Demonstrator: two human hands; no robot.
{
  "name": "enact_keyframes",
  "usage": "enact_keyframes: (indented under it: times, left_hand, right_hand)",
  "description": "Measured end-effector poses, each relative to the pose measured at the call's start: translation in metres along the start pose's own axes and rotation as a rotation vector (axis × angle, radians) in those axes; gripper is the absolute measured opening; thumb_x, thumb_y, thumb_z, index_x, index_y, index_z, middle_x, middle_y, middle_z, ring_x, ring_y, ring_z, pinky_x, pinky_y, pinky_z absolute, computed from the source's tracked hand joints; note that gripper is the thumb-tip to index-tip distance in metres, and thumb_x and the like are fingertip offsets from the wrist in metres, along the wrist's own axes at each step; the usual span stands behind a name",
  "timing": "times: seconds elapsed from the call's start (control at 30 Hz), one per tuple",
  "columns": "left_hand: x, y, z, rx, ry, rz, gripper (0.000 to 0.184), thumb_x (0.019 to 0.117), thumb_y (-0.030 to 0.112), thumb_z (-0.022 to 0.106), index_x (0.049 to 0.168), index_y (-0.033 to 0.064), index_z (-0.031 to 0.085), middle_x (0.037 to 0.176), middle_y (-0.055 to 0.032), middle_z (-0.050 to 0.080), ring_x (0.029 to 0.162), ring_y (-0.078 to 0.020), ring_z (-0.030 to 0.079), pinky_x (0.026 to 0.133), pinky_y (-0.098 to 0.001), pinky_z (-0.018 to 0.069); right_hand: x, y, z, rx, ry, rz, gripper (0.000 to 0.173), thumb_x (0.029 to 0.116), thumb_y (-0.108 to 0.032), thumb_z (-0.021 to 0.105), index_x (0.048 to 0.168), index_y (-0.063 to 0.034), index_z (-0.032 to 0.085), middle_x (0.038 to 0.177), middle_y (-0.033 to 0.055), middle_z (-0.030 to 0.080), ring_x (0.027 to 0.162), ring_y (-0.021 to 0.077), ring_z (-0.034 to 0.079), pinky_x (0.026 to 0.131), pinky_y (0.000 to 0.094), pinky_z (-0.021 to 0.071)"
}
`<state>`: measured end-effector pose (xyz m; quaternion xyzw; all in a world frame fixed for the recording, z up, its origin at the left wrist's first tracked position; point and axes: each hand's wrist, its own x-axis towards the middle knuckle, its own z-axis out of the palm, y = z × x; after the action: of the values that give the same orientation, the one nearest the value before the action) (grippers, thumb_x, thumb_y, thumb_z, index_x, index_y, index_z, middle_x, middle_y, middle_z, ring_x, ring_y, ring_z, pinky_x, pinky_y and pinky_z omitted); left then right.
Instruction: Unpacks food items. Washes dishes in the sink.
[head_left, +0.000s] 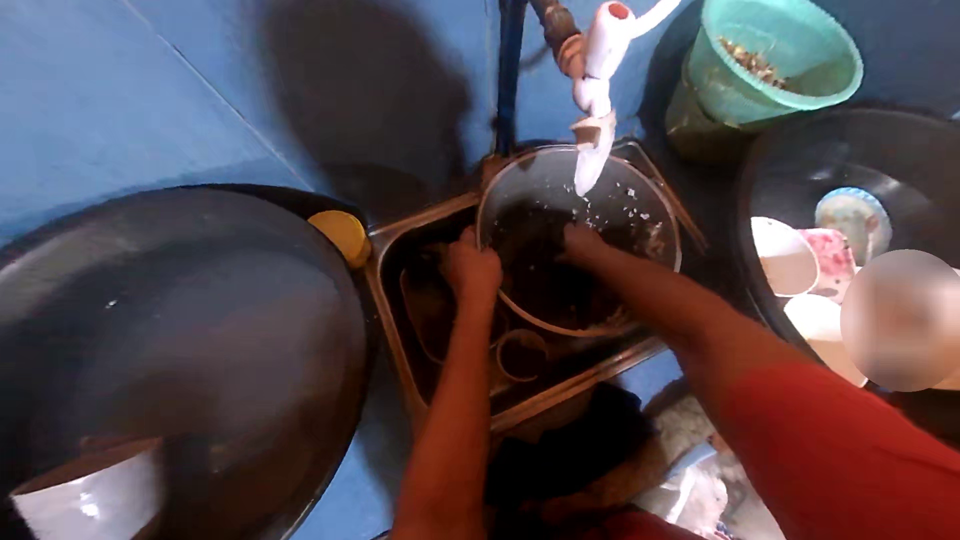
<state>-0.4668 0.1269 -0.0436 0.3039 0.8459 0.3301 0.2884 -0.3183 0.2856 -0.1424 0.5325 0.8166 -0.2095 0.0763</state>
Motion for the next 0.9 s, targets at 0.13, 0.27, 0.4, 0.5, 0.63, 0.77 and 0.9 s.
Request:
enact_keyframes:
  times: [0.13, 0.27, 0.4, 0.5, 0.63, 0.77, 0.9]
  left_hand:
    - [-0.006, 0.004, -0.006, 0.079, -0.034, -0.014, 0.043, 0.0969, 0.003, 0.059, 0.140, 0.0048, 0.057, 0.139, -0.0230, 0.057, 0.127, -0.0382, 0.058, 0.103, -0.0579, 0.0490]
    - [-0.002, 0.004, -0.008, 0.102, -0.054, 0.029, 0.041, 0.0981, 0.001, 0.057, 0.139, 0.0010, 0.056, 0.142, -0.0225, 0.055, 0.131, -0.0371, 0.056, 0.107, -0.0538, 0.0471]
    - [-0.003, 0.003, -0.007, 0.071, -0.032, 0.033, 0.041, 0.0983, 0.002, 0.058, 0.139, 0.0013, 0.057, 0.143, -0.0216, 0.055, 0.132, -0.0357, 0.056, 0.108, -0.0522, 0.0477]
    - [-0.004, 0.000, -0.009, 0.076, -0.037, 0.033, 0.042, 0.0987, 0.002, 0.058, 0.141, 0.0023, 0.056, 0.142, -0.0215, 0.055, 0.130, -0.0352, 0.057, 0.107, -0.0508, 0.0489]
    - [-0.007, -0.001, -0.010, 0.030, -0.038, 0.040, 0.043, 0.0975, -0.001, 0.057, 0.140, 0.0012, 0.056, 0.142, -0.0218, 0.055, 0.131, -0.0339, 0.057, 0.108, -0.0488, 0.0481]
    - [-0.005, -0.001, -0.010, 0.052, -0.065, 0.047, 0.042, 0.0980, -0.001, 0.057, 0.140, 0.0004, 0.056, 0.144, -0.0219, 0.054, 0.131, -0.0341, 0.057, 0.107, -0.0488, 0.0492]
    - [-0.006, 0.002, -0.011, 0.062, -0.065, 0.033, 0.043, 0.0975, -0.001, 0.058, 0.140, 0.0008, 0.056, 0.144, -0.0221, 0.054, 0.130, -0.0345, 0.057, 0.107, -0.0491, 0.0490]
  right_hand:
    - [0.006, -0.004, 0.014, 0.045, -0.040, 0.053, 0.061, 0.0966, -0.012, 0.069, 0.147, 0.0099, 0.042, 0.144, 0.0358, 0.049, 0.128, 0.0521, 0.055, 0.104, 0.0659, 0.0466]
    - [0.012, -0.033, 0.019, 0.015, -0.034, -0.082, 0.050, 0.0954, -0.003, 0.065, 0.142, 0.0068, 0.052, 0.143, 0.0337, 0.051, 0.128, 0.0519, 0.055, 0.104, 0.0646, 0.0464]
    - [-0.013, -0.051, 0.055, -0.180, -0.135, -0.488, 0.032, 0.0962, -0.008, 0.068, 0.128, -0.0045, 0.068, 0.134, 0.0243, 0.062, 0.120, 0.0451, 0.062, 0.100, 0.0628, 0.0514]
    - [-0.004, -0.048, 0.042, -0.260, -0.157, -0.441, 0.047, 0.0916, -0.004, 0.073, 0.137, -0.0077, 0.063, 0.144, 0.0222, 0.056, 0.132, 0.0472, 0.053, 0.102, 0.0620, 0.0498]
    - [-0.009, -0.048, 0.047, -0.217, -0.096, -0.385, 0.042, 0.0971, -0.001, 0.064, 0.139, -0.0065, 0.062, 0.142, 0.0239, 0.056, 0.137, 0.0470, 0.048, 0.105, 0.0600, 0.0483]
    - [-0.018, -0.031, 0.047, -0.214, -0.161, -0.515, 0.040, 0.0988, 0.000, 0.061, 0.138, -0.0087, 0.064, 0.141, 0.0237, 0.058, 0.132, 0.0454, 0.054, 0.107, 0.0601, 0.0467]
    - [-0.005, -0.041, 0.039, -0.179, -0.086, -0.309, 0.041, 0.0987, -0.004, 0.062, 0.139, -0.0044, 0.060, 0.143, 0.0271, 0.055, 0.130, 0.0480, 0.055, 0.106, 0.0628, 0.0466]
